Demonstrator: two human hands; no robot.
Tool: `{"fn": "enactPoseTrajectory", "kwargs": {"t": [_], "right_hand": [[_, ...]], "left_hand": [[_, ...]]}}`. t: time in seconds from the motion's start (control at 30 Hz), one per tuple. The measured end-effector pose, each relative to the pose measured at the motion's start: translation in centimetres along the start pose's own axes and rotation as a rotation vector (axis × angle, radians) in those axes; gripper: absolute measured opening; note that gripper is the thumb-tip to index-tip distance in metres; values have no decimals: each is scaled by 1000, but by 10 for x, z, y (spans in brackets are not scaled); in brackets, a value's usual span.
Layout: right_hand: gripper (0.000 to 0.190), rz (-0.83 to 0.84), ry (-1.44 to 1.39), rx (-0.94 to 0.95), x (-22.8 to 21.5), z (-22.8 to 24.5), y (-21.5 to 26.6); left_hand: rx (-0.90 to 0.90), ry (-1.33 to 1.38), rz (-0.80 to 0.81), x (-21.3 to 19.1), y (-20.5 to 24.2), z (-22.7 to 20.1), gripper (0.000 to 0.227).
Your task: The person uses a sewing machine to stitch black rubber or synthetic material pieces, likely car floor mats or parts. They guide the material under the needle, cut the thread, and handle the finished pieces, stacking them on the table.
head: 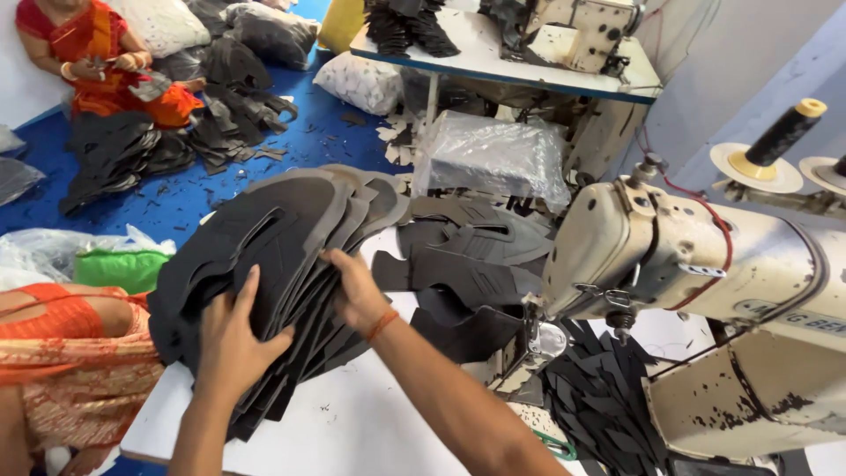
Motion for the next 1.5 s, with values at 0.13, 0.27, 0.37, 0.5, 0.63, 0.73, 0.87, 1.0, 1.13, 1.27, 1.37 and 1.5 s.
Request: {"fn": "enactPoseTrajectory", "kwargs": {"t": [0.13,0.27,0.37,0.5,0.63,0.73,0.87,1.0,1.13,1.27,1.37,1.5], "right_hand": [[28,62,-123,83,-4,-26,22],[29,40,17,232,-14,-41,33],[31,54,80,191,-6,-37,38],[32,36,79,211,-14,-35,49],[37,109,268,200,-52,-44,47],[38,-73,702,62,-67,-49,64],[28,203,680,-43,-97,-45,131],[32,371,1181,-119,-77,11,235],[33,431,1334,-159,-93,37,292],[30,357,1263,-45,-103,56,308],[28,321,1181,-41,-112,59,313],[29,293,1208,-26,-110,64,319]], "left_hand": [[2,-90,-21,-44,17,-31,110],[-249,-278,220,-16,34,-7,116],[-276,-251,166,1,40,15,120],[-218,-189,114,-10,46,-2,120],[-390,-282,261,0,60,-38,118],[-440,-336,264,1,59,-42,116],[-425,-178,176,-11,57,-35,114],[-302,56,79,-21,54,-28,90],[-294,93,102,-32,43,-46,75],[-313,-126,90,-34,41,-75,81],[-338,-206,56,-56,36,-89,95],[-97,-182,-319,-76,35,-77,101]]}}
Point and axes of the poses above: each hand's wrist, its own y-axis away from the middle knuckle, its own x-axis out of the palm, z = x × y, the point moved 3 cm from there along -y, towards the middle knuckle, and after that the axes turned 3 degrees about -x, right-handed, at the moved point
